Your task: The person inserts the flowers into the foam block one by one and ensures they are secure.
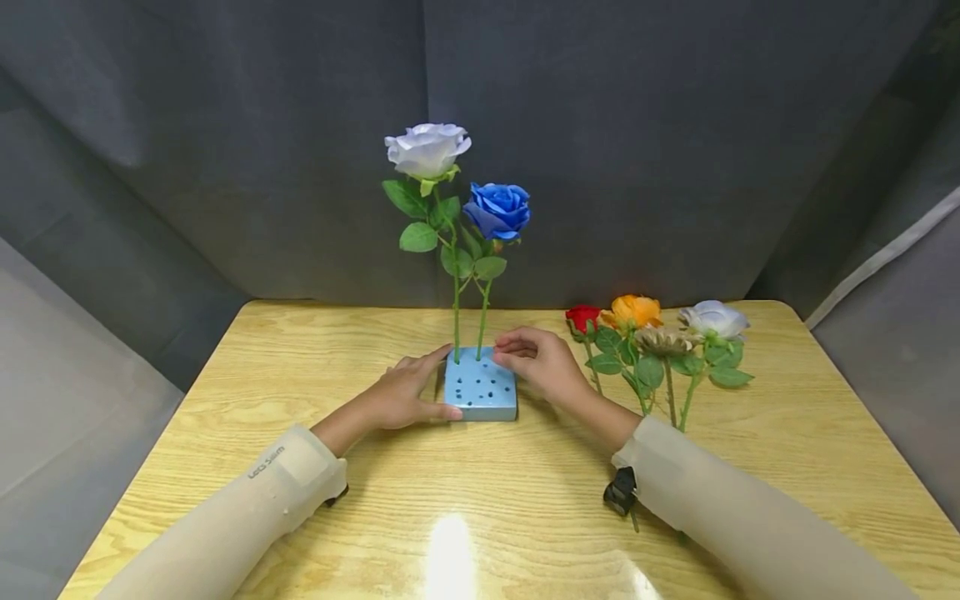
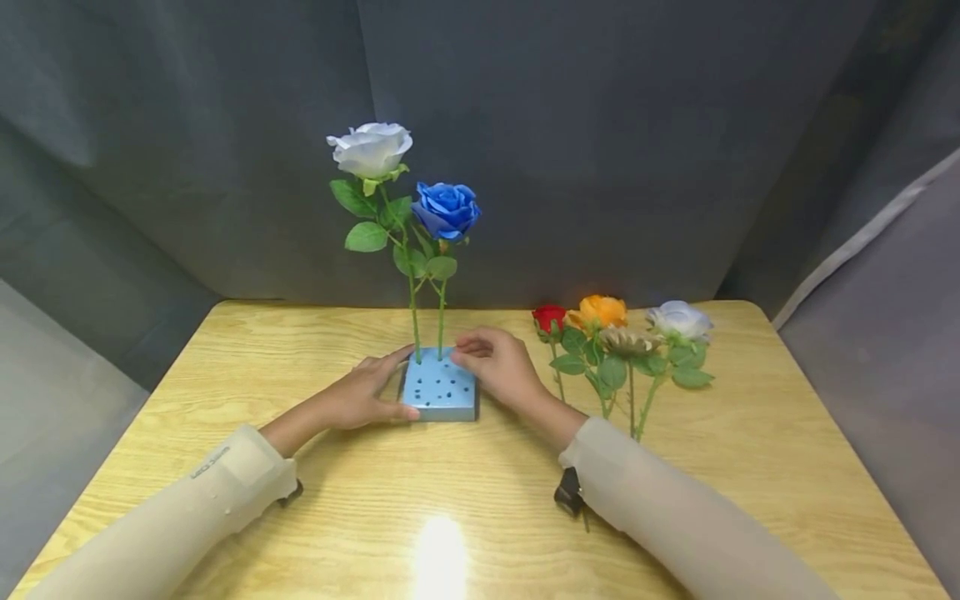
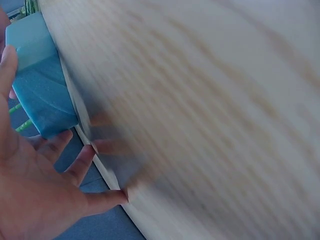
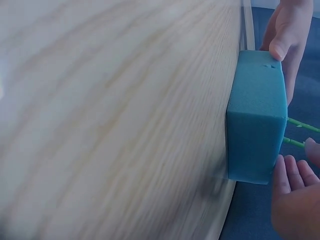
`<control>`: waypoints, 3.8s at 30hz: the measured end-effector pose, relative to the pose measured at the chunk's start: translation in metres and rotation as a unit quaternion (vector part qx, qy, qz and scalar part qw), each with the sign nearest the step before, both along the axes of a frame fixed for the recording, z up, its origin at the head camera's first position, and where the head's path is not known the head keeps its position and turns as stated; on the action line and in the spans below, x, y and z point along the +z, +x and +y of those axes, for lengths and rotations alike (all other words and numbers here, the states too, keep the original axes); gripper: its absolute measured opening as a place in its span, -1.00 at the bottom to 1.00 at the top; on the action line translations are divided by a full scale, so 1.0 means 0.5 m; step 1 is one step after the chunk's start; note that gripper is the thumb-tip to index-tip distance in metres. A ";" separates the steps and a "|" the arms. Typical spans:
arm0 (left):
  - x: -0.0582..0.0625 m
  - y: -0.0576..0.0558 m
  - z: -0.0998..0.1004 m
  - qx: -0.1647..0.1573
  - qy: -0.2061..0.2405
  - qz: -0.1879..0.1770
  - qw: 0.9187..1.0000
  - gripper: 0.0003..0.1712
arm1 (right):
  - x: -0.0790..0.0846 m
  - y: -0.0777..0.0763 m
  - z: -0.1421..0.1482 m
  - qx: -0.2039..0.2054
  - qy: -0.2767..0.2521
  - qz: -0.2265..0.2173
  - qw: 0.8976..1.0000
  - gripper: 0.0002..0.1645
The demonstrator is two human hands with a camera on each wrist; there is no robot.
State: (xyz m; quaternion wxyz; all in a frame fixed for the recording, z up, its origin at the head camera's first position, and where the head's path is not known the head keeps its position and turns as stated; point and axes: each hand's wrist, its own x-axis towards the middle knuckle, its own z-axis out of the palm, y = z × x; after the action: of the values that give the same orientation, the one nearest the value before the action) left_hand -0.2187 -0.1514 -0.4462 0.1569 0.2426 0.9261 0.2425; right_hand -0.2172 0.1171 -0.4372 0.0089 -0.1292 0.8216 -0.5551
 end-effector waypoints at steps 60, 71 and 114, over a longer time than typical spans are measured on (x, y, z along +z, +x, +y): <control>-0.001 0.001 0.001 -0.005 0.001 0.002 1.000 0.34 | -0.006 0.207 0.220 -0.051 0.048 -0.087 0.994 -0.05; -0.004 -0.003 -0.002 -0.011 0.001 -0.001 1.000 0.33 | -0.021 0.231 0.227 -0.056 0.062 -0.106 0.991 0.01; -0.006 0.000 0.000 -0.001 0.002 0.004 1.000 0.32 | -0.006 0.197 0.215 -0.019 0.205 -0.104 0.973 -0.30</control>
State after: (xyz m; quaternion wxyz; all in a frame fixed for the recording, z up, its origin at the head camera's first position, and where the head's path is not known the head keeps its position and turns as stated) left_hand -0.2188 -0.1515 -0.4492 0.1529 0.2451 0.9261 0.2428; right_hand -0.1185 0.2245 -0.4402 0.1103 -0.0503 0.9149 -0.3850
